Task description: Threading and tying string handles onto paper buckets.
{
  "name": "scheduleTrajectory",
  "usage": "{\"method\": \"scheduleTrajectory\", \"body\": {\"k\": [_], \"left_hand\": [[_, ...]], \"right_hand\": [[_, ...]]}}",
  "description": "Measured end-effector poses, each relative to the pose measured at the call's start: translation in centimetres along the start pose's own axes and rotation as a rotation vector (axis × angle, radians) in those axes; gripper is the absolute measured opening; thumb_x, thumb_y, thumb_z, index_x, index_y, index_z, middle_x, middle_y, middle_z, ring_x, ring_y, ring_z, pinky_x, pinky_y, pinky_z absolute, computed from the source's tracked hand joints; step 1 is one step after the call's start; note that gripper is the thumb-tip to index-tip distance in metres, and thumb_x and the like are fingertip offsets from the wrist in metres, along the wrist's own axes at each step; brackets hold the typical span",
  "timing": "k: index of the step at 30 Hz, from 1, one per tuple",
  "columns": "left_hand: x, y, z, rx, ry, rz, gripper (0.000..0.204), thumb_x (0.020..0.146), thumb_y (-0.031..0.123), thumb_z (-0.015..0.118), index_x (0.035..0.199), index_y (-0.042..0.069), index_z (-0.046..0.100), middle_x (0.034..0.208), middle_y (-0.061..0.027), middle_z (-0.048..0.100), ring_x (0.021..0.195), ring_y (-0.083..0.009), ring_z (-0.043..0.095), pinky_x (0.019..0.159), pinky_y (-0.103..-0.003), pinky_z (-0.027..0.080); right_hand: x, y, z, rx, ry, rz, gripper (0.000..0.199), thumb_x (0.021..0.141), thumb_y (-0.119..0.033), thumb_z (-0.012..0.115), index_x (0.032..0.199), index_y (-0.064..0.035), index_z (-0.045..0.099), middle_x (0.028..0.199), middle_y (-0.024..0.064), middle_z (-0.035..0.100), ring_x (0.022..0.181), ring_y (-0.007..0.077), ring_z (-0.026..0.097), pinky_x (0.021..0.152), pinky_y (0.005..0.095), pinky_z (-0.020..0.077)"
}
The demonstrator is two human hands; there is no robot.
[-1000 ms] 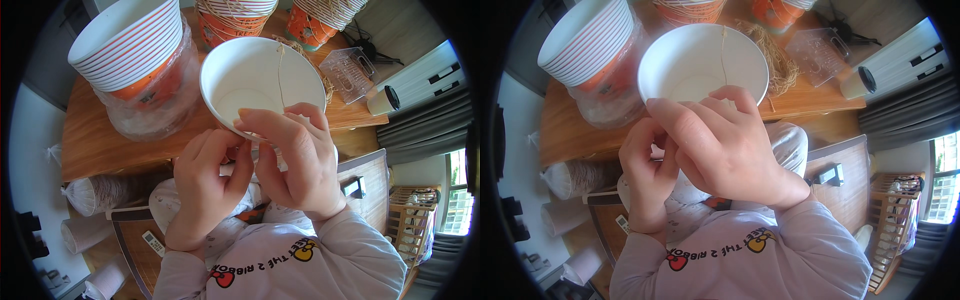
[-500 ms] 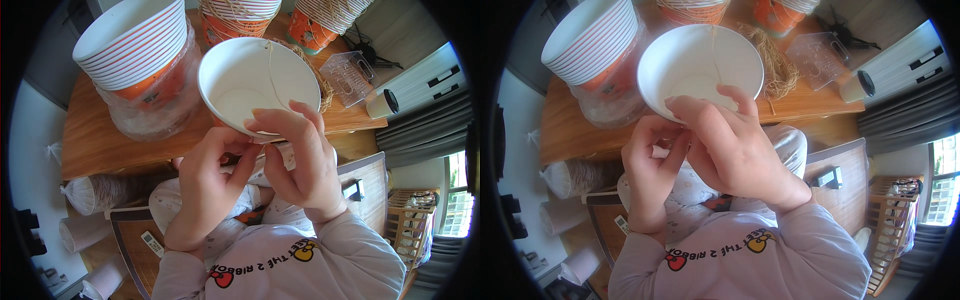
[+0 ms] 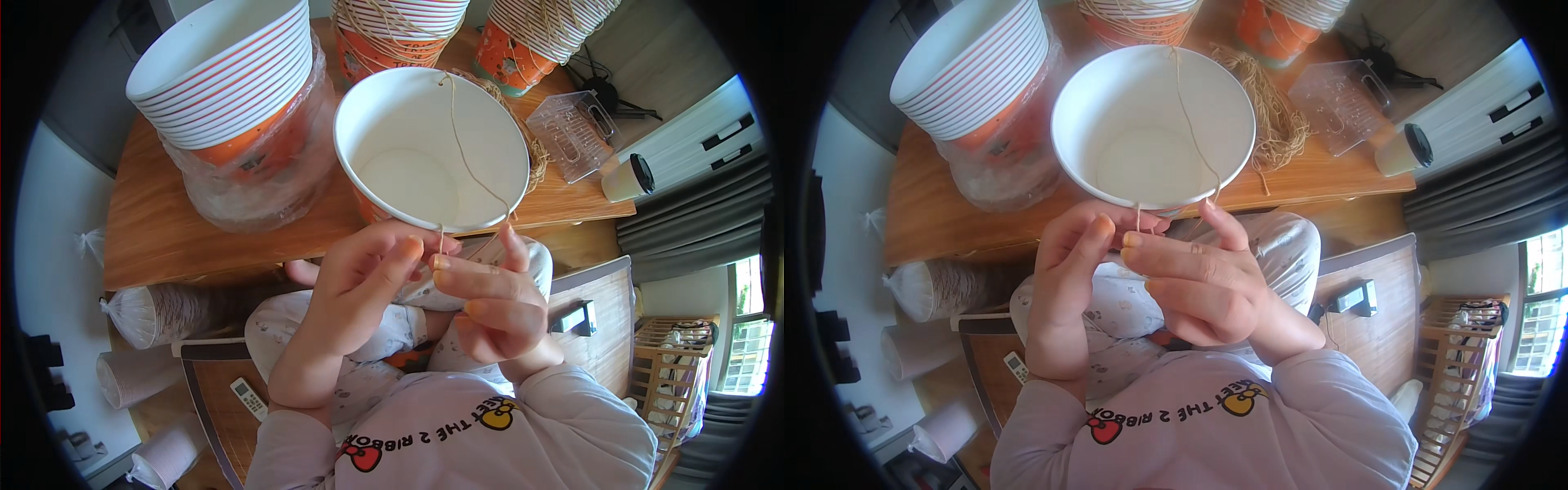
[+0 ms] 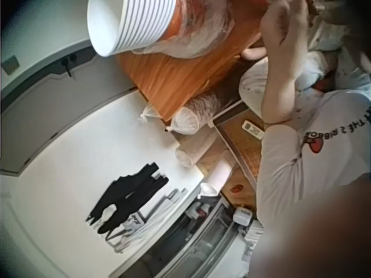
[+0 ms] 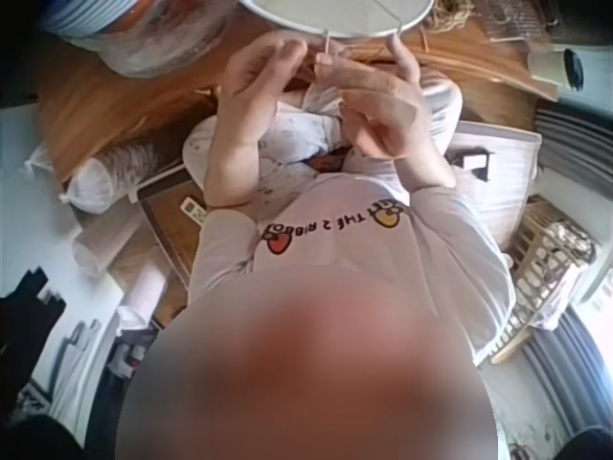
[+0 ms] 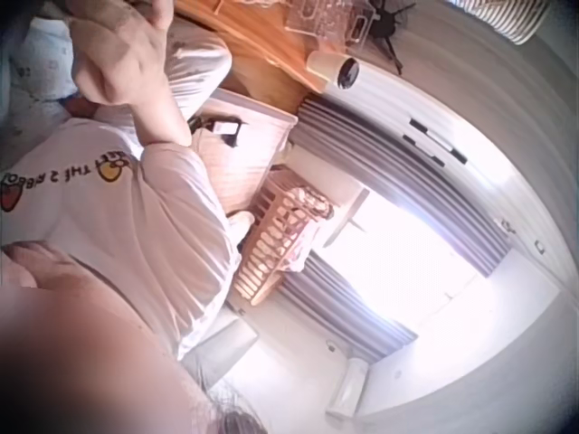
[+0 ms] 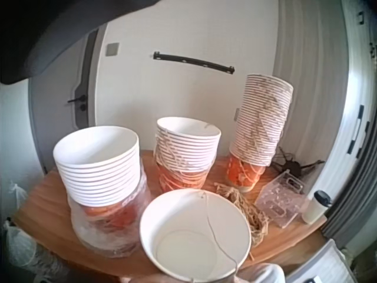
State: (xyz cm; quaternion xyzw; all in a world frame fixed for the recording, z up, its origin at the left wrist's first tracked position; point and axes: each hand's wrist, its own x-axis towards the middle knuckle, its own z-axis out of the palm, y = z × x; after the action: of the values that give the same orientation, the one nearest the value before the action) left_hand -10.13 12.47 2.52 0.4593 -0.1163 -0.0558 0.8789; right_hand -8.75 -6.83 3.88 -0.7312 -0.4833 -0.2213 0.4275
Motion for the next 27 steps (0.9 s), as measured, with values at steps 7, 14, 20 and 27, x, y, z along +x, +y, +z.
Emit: {"method": "scheduleTrajectory", "body": {"k": [7,14,20,27], "left_hand": [[0.3,-0.4,-0.7,0.111,-0.013,0.028,0.019,0.098,0.009,0.063,0.109,-0.006,0.062,0.105,-0.0139,0.070,0.096,-0.0133,0.067,0.086,-0.028,0.053],[0.5,-0.4,-0.5,0.224,-0.027,0.092,0.015,0.094,0.006,0.066,0.103,-0.006,0.065,0.102,-0.0142,0.072,0.097,-0.0178,0.069,0.086,-0.030,0.055],[0.5,-0.4,-0.6,0.290,-0.019,0.114,0.013,0.090,0.001,0.070,0.101,-0.005,0.066,0.104,-0.0125,0.073,0.096,-0.0150,0.069,0.084,-0.027,0.055],[0.7,-0.5,-0.4,0.300,-0.004,0.124,0.012,0.089,0.001,0.070,0.099,-0.005,0.066,0.103,-0.0116,0.073,0.095,-0.0152,0.069,0.086,-0.028,0.056]], "right_hand": [[-1.1,1.0,0.0,-0.016,0.013,-0.052,0.022,0.075,-0.001,0.068,0.095,-0.0080,0.064,0.103,0.0103,0.073,0.102,0.0250,0.071,0.111,0.0435,0.0307],[-1.2,1.3,1.8,-0.205,0.236,0.088,0.043,0.061,0.000,0.080,0.099,-0.0085,0.061,0.089,0.0033,0.069,0.077,0.0210,0.058,0.072,0.0346,0.0393],[-1.5,1.1,2.1,-0.245,0.281,0.168,0.046,0.062,-0.002,0.083,0.101,-0.0094,0.061,0.090,0.0005,0.069,0.078,0.0194,0.056,0.073,0.0327,0.0377],[-0.8,0.2,1.5,-0.214,0.221,0.154,0.050,0.062,-0.002,0.084,0.105,-0.0095,0.059,0.092,-0.0019,0.071,0.081,0.0180,0.055,0.079,0.0348,0.0363]]}}
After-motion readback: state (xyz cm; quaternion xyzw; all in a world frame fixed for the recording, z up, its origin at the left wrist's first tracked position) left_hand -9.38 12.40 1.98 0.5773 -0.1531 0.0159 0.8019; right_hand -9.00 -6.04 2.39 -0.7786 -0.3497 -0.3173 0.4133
